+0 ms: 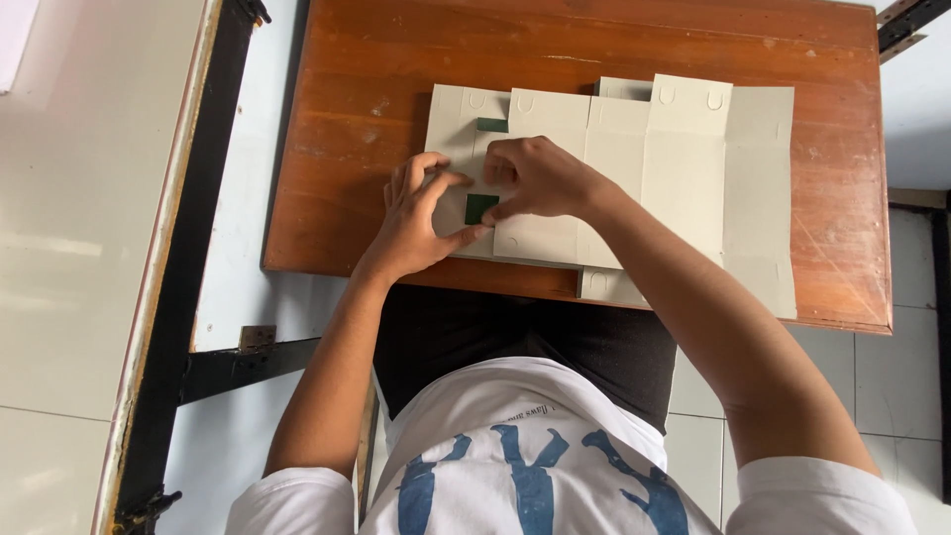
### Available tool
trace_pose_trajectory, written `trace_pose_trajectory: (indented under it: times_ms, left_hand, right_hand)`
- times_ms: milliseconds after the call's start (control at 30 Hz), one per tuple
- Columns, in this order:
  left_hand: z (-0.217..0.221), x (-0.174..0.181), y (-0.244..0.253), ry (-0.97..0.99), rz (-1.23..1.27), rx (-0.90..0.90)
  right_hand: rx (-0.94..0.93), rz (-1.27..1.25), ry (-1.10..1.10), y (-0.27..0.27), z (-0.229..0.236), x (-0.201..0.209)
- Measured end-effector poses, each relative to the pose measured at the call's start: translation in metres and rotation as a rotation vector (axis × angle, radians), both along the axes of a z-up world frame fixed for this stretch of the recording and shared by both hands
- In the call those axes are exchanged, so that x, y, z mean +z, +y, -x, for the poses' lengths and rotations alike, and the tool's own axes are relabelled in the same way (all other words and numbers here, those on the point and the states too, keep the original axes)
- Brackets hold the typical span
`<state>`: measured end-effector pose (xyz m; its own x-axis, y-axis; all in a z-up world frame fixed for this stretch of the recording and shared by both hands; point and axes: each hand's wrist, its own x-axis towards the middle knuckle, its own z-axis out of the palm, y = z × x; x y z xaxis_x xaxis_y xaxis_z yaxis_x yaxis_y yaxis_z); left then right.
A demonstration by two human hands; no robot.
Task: Assembling a decorative cardboard box by folding flat sheets and tucking in tabs.
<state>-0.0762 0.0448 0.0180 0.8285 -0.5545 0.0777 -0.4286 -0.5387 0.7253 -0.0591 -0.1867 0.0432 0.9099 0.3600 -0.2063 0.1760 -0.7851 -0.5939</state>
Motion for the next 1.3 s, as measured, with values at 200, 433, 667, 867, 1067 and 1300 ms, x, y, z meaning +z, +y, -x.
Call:
trace_pose_trajectory:
  times_ms: [200, 433, 667, 867, 1067, 1300]
  left_hand:
    - [0.018, -0.007, -0.002, -0.239, 0.068, 0.012]
    - [0.038, 0.007, 0.003, -0.77, -0.103, -0.143]
    - [0.018, 0.019, 0.025, -0.77, 0.081, -0.111]
    - [-0.015, 0.037, 0.049, -0.467, 0.275, -0.012]
    - [-0.033, 0.034, 0.012, 0.223, 0.63, 0.251]
    - [-0.053, 0.04, -0.029, -0.139, 0.468, 0.158]
  right_hand:
    - [-0.017, -0.214, -0.17, -0.013, -0.014, 0.004]
    - [0.191, 0.187, -0.453, -0.031, -0.056, -0.034]
    - [0.222, 0.151, -0.407, -0.032, -0.07, -0.009]
    - [-0.005, -0.053, -0.167, -0.038, -0.063, 0.014]
    - [-0.323, -0.327, -0.314, -0.068, -0.065, 0.03]
    - [-0.458, -0.421, -0.588, -0.106, -0.063, 0.009]
